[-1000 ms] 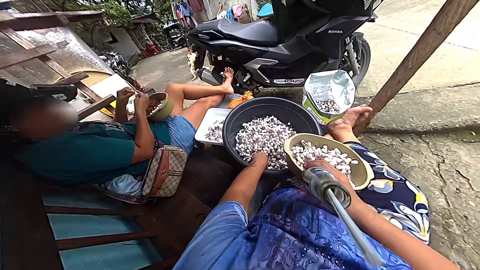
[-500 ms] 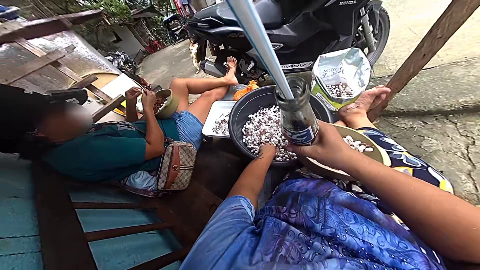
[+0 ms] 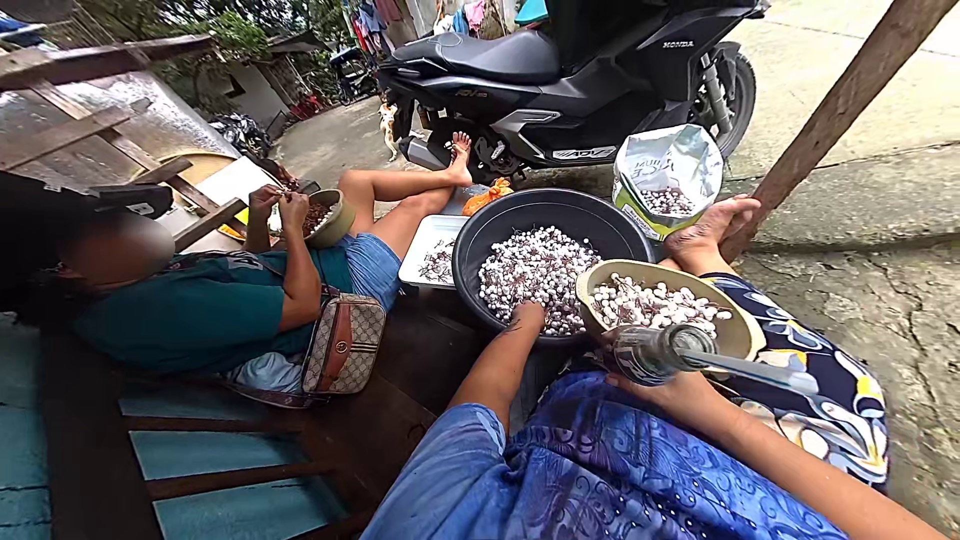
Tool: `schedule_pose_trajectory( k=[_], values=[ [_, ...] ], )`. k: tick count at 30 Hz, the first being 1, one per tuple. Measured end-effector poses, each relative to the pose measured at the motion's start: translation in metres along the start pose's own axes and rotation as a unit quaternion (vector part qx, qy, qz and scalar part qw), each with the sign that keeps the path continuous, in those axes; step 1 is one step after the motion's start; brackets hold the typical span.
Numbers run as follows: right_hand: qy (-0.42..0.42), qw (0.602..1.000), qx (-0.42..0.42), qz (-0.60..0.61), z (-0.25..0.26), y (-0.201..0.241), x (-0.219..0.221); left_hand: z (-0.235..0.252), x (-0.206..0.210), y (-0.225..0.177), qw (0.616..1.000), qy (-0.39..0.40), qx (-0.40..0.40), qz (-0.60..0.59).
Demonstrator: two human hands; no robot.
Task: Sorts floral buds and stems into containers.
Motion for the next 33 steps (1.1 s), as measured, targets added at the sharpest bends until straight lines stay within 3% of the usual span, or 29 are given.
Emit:
schedule_pose_trajectory(
  k=[17,28,33],
  values=[
    [-0.019,0.993,-0.103,-0.047,-0.007,-0.009,0.001,0.002,-0.007,-0.001,1.000,-0.013,0.027,-0.001],
    [-0.008,0.989,-0.129,-0.066,-0.011,0.000,0.001,-0.007,-0.030,0.017,0.983,-0.106,0.079,-0.124],
    [-0.006,0.989,-0.139,-0.058,-0.010,-0.002,0.003,-0.016,-0.052,0.031,0.950,-0.172,0.121,-0.230]
  ],
)
Point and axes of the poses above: each hand's wrist, its own z-axis towards the middle knuckle, its own x-axis out of the palm, y = z × x, the point moved 2 cm from there along z, towards the middle knuckle, and after that the axes turned 7 degrees about x, right-handed, at the moved point
